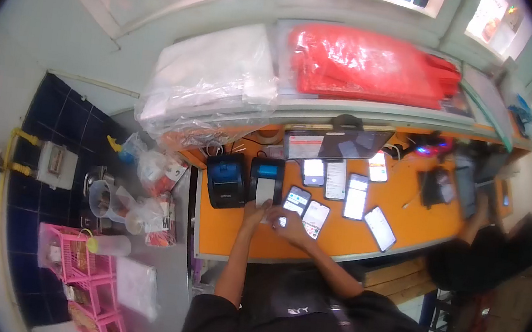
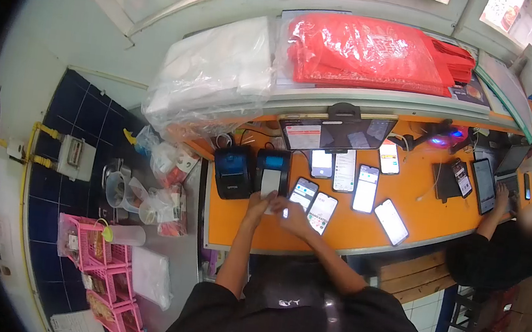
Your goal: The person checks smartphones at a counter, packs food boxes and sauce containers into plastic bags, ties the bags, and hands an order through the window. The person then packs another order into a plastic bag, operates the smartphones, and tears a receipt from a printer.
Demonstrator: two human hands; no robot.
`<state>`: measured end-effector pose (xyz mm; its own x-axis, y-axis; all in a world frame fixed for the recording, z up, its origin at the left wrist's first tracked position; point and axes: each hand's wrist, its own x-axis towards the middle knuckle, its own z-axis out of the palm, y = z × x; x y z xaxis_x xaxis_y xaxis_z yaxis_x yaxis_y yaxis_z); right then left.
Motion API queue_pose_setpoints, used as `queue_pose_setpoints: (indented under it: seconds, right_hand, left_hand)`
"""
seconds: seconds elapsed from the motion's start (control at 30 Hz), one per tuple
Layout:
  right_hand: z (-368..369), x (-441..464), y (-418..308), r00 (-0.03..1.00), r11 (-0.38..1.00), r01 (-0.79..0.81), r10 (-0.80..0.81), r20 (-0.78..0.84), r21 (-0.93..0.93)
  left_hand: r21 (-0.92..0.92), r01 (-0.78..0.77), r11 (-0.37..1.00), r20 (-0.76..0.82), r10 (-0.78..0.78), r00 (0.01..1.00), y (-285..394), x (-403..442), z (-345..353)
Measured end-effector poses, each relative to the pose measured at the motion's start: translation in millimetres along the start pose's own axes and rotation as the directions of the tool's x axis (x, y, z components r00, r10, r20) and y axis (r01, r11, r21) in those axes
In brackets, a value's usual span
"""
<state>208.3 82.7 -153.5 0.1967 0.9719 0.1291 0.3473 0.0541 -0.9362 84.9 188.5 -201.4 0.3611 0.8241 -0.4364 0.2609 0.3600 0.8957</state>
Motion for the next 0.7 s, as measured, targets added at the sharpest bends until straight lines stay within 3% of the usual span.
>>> queue_pose_setpoints:
  seconds: [0.03,0.07,0.1,0.13,0.17,0.2,0.23,0.3,0.43,0.5,0.53,0.57,0.6,0.63,0.7]
  right_hand:
    - [-6.5,6.0,-8.3,0.989,0.988,-0.144,0.146,-0.034,0.046]
    - [-9.0,17.6,5.1,0.986,0.983,-0.164,0.162,-0.029,-0.077]
    - [-11.8,29.3,7.6,0.986,0.984,-0.166,0.164,-0.034,-0.069]
    - [-12.7,41.7,8.7,0.999,0.944,-0.048,0.036,-0.041,-0.327]
    - [-12.9,49.7,9.5,0.996,0.826,0.066,-0.087,-0.011,-0.561]
    - [-14.2,55.8,14.8,0.997,0.832,0.063,-0.083,-0.011,-0.552]
    - [-16.2,64.2,20.5,0.996,0.797,0.073,-0.032,0.079,-0.599]
    - [-13.9,66.9,24.5,0.987,0.761,0.087,0.024,0.161,-0.644]
    - [-10.9,56.4,18.2,0.990,0.823,0.064,0.020,0.141,-0.565]
    - [-4.2,42.5,5.6,0.972,0.836,0.204,-0.112,0.207,-0.510]
    - [-1.3,24.4,-1.3,0.929,0.792,0.358,-0.250,0.271,-0.495]
    - [0.8,2.3,-10.8,0.913,0.852,0.346,-0.211,0.349,-0.392]
    - [2.3,-18.7,-22.5,0.887,0.904,0.320,-0.180,0.426,-0.284]
    - [2.0,-35.4,-33.0,0.888,0.902,0.321,-0.180,0.424,-0.289]
    - [-2.3,-56.2,-44.8,0.947,0.974,0.157,-0.101,0.305,-0.164]
  left_hand:
    - [0.011,-0.006,1.000,0.002,0.006,1.000,7.0,-4.3,-1.1]
    - [0.082,-0.033,0.996,-0.031,0.035,0.999,12.6,-10.8,-3.5]
    - [0.152,-0.052,0.987,-0.064,0.063,0.996,16.9,-17.1,-6.0]
    - [0.160,-0.048,0.986,-0.065,0.059,0.996,20.3,-20.0,-8.5]
    - [0.400,-0.213,0.891,-0.149,0.293,0.945,23.0,-22.8,-12.5]
    - [0.626,-0.322,0.711,-0.164,0.523,0.836,25.8,-26.7,-18.7]
    - [0.633,-0.319,0.705,-0.163,0.525,0.836,31.3,-29.7,-28.5]
    - [0.799,-0.014,0.602,-0.266,0.375,0.888,44.9,-36.9,-49.2]
    - [0.752,-0.119,0.648,-0.261,0.459,0.849,56.6,-82.2,-77.7]
    - [0.761,0.000,0.649,-0.183,0.215,0.959,61.3,-100.6,-75.3]
    - [0.781,-0.027,0.624,-0.082,0.145,0.986,61.8,-106.6,-70.9]
    - [0.779,-0.033,0.626,-0.077,0.148,0.986,61.1,-107.8,-63.6]
    - [0.673,-0.037,0.739,-0.002,0.052,0.999,60.4,-108.4,-56.5]
    - [0.552,-0.021,0.834,0.086,-0.032,0.996,59.9,-109.0,-49.4]
    - [0.466,-0.011,0.885,0.183,-0.084,0.980,63.5,-107.6,-33.2]
